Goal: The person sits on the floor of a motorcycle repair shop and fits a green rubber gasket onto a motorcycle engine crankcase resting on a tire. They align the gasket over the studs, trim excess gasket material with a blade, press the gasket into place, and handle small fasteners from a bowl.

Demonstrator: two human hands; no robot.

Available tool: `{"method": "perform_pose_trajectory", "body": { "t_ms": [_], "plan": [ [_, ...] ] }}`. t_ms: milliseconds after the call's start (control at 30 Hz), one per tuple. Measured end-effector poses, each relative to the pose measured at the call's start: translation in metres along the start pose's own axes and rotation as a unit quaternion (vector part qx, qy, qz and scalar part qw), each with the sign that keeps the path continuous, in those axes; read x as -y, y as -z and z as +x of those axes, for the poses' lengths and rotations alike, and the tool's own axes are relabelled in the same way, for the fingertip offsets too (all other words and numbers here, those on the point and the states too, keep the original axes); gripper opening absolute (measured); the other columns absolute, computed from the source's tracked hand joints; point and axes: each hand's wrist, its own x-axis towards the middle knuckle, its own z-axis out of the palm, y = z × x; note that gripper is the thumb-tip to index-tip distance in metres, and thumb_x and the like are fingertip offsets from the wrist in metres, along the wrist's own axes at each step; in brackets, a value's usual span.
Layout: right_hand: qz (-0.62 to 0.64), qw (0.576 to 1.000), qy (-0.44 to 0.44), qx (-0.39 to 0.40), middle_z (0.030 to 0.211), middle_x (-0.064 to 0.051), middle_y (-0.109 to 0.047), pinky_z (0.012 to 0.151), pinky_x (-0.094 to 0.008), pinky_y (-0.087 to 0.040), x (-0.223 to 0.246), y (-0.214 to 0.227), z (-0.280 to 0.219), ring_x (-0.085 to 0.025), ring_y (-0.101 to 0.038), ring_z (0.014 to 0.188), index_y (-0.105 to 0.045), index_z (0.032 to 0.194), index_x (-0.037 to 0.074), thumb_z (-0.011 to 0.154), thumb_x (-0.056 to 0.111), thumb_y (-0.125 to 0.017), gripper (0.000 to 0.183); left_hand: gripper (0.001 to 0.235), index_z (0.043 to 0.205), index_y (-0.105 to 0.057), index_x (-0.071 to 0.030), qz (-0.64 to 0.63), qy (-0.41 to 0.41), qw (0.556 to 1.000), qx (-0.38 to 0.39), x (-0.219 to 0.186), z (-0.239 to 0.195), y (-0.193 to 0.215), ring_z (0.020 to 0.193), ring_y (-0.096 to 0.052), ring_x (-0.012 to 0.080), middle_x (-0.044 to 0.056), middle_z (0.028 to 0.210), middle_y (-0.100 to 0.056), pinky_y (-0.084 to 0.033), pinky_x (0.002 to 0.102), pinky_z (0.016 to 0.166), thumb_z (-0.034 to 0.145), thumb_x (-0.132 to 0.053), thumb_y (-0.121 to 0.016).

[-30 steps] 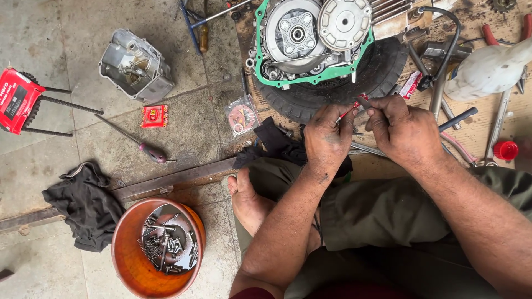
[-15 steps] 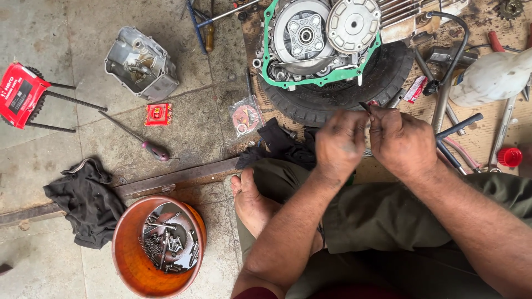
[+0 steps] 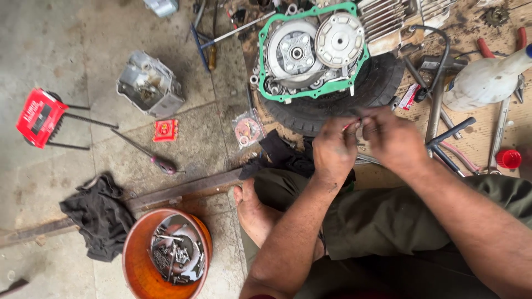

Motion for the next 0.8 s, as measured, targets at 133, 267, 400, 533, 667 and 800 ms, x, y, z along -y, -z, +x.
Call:
{"method": "perform_pose_trajectory", "body": {
  "t_ms": [133, 267, 400, 533, 667, 800],
  "plan": [
    [-0.056, 0.974, -0.197, 0.100, 0.098, -0.018, -0.075, 0.071, -0.047, -0.059, -0.080, 0.020, 0.003, -0.032, -0.072, 0.079, -0.056, 0.132, 0.004, 0.107, 0.024, -0.058, 0.032, 0.005, 0.099, -0.072, -0.006, -0.181, 0.159, 0.971, 0.002, 0.028, -0.001, -0.011, 0.087, -0.072, 0.0141, 0.006, 0.095, -0.074, -0.060, 0.028, 0.074, 0.095, -0.006, -0.075],
    [-0.186, 0.902, -0.265, 0.286, 0.121, -0.016, -0.069, 0.096, -0.054, -0.053, -0.130, 0.016, 0.007, -0.034, -0.067, 0.108, -0.061, 0.137, 0.017, 0.100, 0.032, -0.059, 0.040, 0.008, 0.102, -0.073, -0.005, -0.240, 0.190, 0.952, 0.024, 0.037, 0.001, -0.007, 0.087, -0.070, 0.0126, 0.006, 0.095, -0.075, -0.058, 0.026, 0.079, 0.095, -0.007, -0.076],
    [-0.143, 0.892, -0.291, 0.316, 0.137, -0.011, -0.066, 0.108, -0.050, -0.051, -0.088, 0.035, 0.019, -0.031, -0.067, 0.118, -0.061, 0.142, 0.025, 0.103, 0.035, -0.056, 0.041, 0.007, 0.103, -0.074, -0.007, -0.175, 0.156, 0.970, 0.063, 0.029, 0.007, -0.003, 0.084, -0.070, 0.0114, 0.004, 0.096, -0.076, -0.058, 0.026, 0.074, 0.097, -0.010, -0.075],
    [0.047, 0.959, -0.155, 0.231, 0.135, -0.012, -0.066, 0.101, -0.044, -0.055, -0.050, 0.034, 0.022, -0.029, -0.068, 0.115, -0.065, 0.136, 0.021, 0.096, 0.034, -0.064, 0.043, 0.009, 0.104, -0.075, -0.009, -0.102, 0.123, 0.980, 0.119, 0.022, 0.006, 0.000, 0.078, -0.071, 0.0116, 0.004, 0.094, -0.076, -0.059, 0.028, 0.067, 0.096, -0.010, -0.075],
    [0.037, 0.957, -0.066, 0.281, 0.123, -0.012, -0.071, 0.093, -0.043, -0.058, -0.060, 0.009, 0.013, -0.027, -0.071, 0.105, -0.064, 0.134, 0.019, 0.092, 0.036, -0.068, 0.045, 0.009, 0.104, -0.074, -0.009, -0.073, 0.052, 0.986, 0.143, 0.023, 0.003, 0.000, 0.082, -0.072, 0.0121, 0.004, 0.096, -0.075, -0.061, 0.028, 0.070, 0.095, -0.009, -0.073],
    [-0.086, 0.939, -0.039, 0.330, 0.100, -0.010, -0.077, 0.085, -0.044, -0.060, -0.044, 0.010, 0.019, -0.027, -0.074, 0.093, -0.070, 0.117, 0.017, 0.094, 0.034, -0.070, 0.029, 0.005, 0.101, -0.073, -0.009, -0.022, 0.068, 0.981, 0.179, 0.015, 0.005, -0.001, 0.077, -0.070, 0.0136, 0.004, 0.092, -0.074, -0.059, 0.030, 0.068, 0.097, -0.013, -0.073]
  ]
}}
